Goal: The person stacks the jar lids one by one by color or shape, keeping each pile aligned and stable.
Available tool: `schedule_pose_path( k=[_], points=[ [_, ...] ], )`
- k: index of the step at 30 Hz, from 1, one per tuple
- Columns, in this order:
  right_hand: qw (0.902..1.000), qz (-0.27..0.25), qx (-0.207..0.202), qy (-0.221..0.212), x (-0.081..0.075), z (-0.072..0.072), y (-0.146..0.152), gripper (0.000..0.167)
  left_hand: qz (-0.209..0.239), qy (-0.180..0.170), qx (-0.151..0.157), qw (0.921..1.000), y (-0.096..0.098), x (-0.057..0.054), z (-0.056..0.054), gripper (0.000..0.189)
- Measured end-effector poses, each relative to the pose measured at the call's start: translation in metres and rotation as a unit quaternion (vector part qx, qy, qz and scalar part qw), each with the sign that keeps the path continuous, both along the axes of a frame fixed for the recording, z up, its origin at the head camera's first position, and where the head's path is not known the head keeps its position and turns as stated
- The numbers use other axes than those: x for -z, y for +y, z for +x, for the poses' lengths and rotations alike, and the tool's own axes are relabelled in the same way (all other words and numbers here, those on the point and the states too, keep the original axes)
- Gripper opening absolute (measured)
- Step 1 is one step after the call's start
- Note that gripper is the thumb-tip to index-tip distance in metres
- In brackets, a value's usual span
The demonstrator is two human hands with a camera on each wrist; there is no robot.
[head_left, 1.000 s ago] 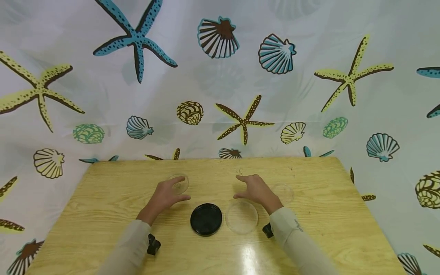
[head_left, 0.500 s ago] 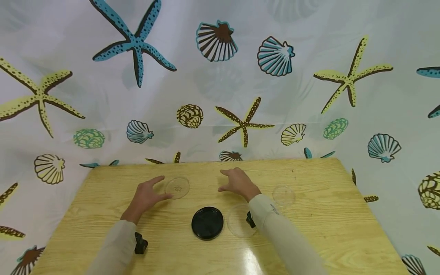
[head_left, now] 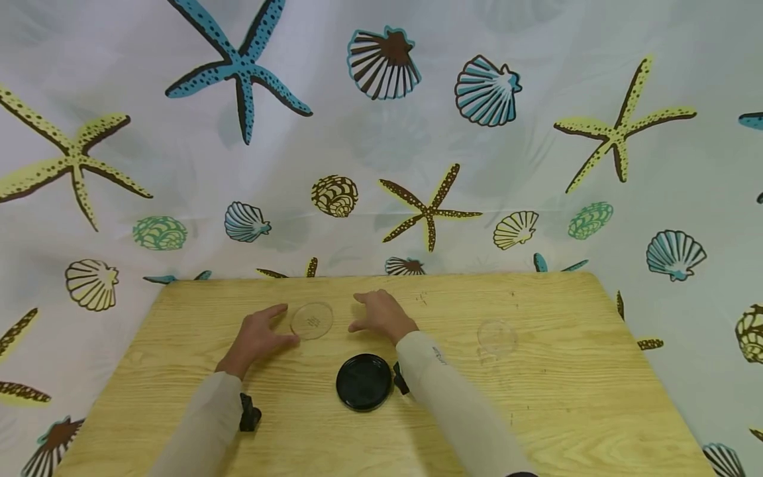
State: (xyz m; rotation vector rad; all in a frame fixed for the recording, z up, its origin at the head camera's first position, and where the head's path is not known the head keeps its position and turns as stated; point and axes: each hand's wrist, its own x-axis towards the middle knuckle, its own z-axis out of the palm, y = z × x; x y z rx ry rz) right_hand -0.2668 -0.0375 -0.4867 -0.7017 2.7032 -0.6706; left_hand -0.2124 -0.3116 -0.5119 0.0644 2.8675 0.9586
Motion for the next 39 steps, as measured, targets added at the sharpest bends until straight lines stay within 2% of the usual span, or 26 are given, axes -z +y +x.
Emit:
schedule_pose_path(
  k=[8,16,18,24,28,32,36,39],
  points=[
    [0.9998,0.012,0.015,0.004,0.013,0.004,-0.029,0.07,0.011,-0.023,-0.006,0.9997,0.001,0.007,-0.005,0.083],
    [0.9982,0.039,0.003,0.044,0.015,0.007,-0.044,0.063,-0.021,-0.022,-0.001,0.9995,0.003,0.003,-0.01,0.082],
    [0.998,0.04,-0.002,0.048,0.013,0.008,-0.046,0.057,-0.019,-0.024,0.001,0.9995,0.003,0.002,-0.01,0.082],
    [0.9975,0.037,-0.018,0.058,0.013,0.011,-0.053,0.023,-0.007,-0.027,0.002,0.9996,0.001,0.003,-0.009,0.081],
    [0.997,0.04,-0.006,0.065,0.015,0.012,-0.058,0.028,0.002,-0.023,0.004,0.9997,0.001,0.007,-0.01,0.081],
    [0.9977,0.04,0.005,0.055,0.017,0.012,-0.061,0.028,0.006,-0.016,0.004,0.9999,0.003,0.009,-0.009,0.079],
    [0.9969,0.05,0.0,0.061,0.018,0.012,-0.064,0.023,0.001,-0.006,0.002,1.0,0.005,0.01,-0.007,0.078],
    [0.9964,0.054,0.001,0.066,0.017,0.013,-0.065,0.026,-0.001,-0.005,0.001,1.0,0.005,0.009,-0.006,0.078]
  ],
)
